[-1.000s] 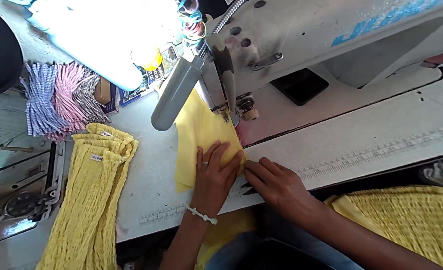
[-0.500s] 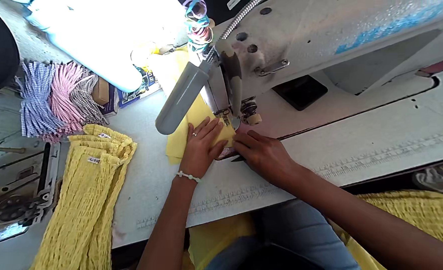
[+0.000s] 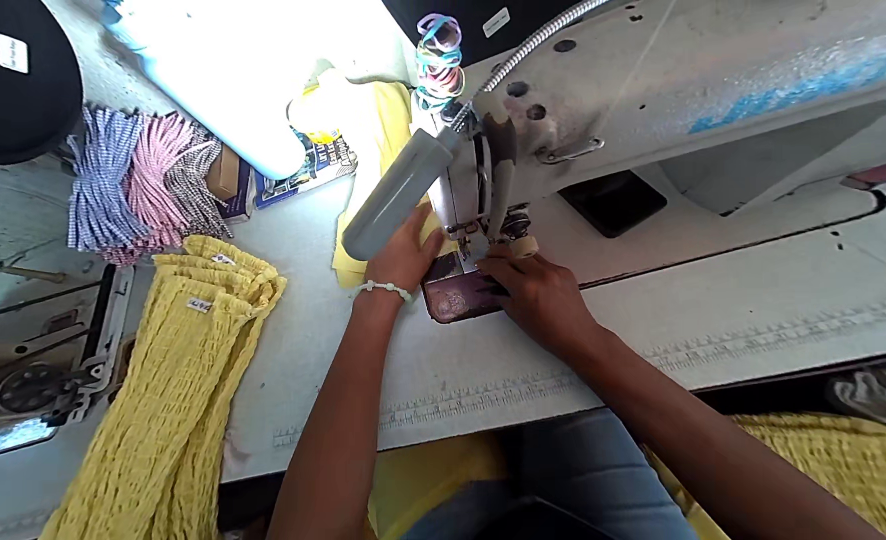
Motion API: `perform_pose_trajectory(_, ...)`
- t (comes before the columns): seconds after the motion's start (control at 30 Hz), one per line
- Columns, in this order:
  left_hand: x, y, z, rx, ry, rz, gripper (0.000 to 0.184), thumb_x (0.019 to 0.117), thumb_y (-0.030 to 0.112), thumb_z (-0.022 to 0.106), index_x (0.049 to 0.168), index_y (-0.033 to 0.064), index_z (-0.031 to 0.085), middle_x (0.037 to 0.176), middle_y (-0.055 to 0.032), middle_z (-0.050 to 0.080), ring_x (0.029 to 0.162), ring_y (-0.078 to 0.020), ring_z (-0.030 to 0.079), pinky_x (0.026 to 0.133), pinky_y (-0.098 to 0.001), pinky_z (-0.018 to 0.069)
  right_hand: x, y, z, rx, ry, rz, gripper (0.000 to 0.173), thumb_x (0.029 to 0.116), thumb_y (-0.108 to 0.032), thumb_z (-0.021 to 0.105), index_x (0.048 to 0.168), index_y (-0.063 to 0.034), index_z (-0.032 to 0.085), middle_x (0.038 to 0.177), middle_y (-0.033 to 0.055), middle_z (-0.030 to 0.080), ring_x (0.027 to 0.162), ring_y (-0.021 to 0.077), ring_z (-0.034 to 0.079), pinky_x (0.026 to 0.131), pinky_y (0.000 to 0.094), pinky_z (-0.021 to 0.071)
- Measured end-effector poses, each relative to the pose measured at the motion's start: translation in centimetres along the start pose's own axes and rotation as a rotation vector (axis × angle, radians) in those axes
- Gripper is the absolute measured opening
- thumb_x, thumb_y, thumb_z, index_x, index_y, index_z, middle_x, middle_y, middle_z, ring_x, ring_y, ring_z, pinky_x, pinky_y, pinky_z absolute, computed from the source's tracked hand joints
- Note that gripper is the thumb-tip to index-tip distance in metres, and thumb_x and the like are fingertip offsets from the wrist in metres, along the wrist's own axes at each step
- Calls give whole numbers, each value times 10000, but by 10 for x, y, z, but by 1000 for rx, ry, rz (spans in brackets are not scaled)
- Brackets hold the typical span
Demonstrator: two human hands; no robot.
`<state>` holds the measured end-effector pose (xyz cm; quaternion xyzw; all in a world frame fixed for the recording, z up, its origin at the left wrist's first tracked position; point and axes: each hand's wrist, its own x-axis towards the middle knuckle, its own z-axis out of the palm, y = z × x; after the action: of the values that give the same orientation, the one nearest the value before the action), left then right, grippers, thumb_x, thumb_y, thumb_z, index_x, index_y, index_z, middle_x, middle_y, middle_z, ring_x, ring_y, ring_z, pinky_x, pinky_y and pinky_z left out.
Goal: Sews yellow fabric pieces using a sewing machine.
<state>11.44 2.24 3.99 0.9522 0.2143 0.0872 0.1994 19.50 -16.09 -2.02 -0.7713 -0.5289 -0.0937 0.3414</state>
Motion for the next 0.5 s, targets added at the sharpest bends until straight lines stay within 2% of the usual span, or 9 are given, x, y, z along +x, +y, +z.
perform_pose_trajectory(0.03, 6, 8, -2, 62, 1, -78, 440, 1027, 255, 608, 1375, -13, 610, 1310, -255, 647, 1253, -428, 591, 1066, -598, 397, 0, 1, -2, 9, 13, 15, 268, 764, 12, 801, 1027, -22, 765, 1043, 193, 711, 888, 359, 717, 635, 458, 582)
perform_pose_trajectory(0.13, 18, 25, -3, 160, 25, -152, 458, 937, 241, 721, 1285, -46, 642, 1238, -278, 667, 1221, -435, 613, 1039, -601, 438, -1, 2, -6, 46, 41, 55, 235, 794, -67, 815, 1015, -15, 754, 1001, 183, 699, 858, 340, 707, 632, 446, 579)
perform_pose_trajectory(0.2, 21, 32, -2, 140, 2, -168, 376, 948, 147, 686, 1259, -60, 645, 1239, -296, 658, 1218, -451, 611, 1016, -613, 452, 0, 2, -7, 59, 67, 86, 263, 834, -174, 789, 1042, -15, 756, 995, 165, 698, 856, 314, 697, 653, 419, 576)
perform_pose_trajectory(0.27, 21, 32, 2, 131, 37, -184, 317, 969, 124, 641, 1234, -49, 664, 1230, -298, 662, 1205, -460, 618, 991, -620, 463, 0, 2, -8, 84, 84, 108, 322, 875, -255, 755, 1077, -4, 745, 1017, 165, 690, 878, 305, 689, 691, 407, 579)
perform_pose_trajectory(0.37, 22, 31, 3, 96, 80, -296, 353, 1026, 179, 593, 1277, -64, 644, 1287, -314, 632, 1254, -463, 586, 1045, -605, 427, -1, 2, -8, 123, 69, 126, 295, 911, -228, 713, 1080, 13, 739, 1008, 175, 680, 891, 304, 678, 719, 408, 577)
perform_pose_trajectory(0.43, 28, 11, 1, 113, 117, -431, 404, 1029, 171, 573, 1345, -80, 581, 1330, -328, 600, 1259, -482, 577, 1029, -637, 432, -4, 2, -7, 109, 58, 125, 287, 929, -236, 704, 1076, 8, 742, 958, 170, 686, 838, 303, 691, 692, 420, 579)
perform_pose_trajectory(0.5, 37, -44, 0, 135, 236, -497, 422, 1049, 242, 522, 1354, -46, 574, 1329, -301, 606, 1214, -479, 609, 967, -667, 478, -6, 4, -6, 78, 53, 115, 310, 953, -291, 687, 1083, -14, 742, 916, 155, 705, 804, 301, 712, 681, 430, 590)
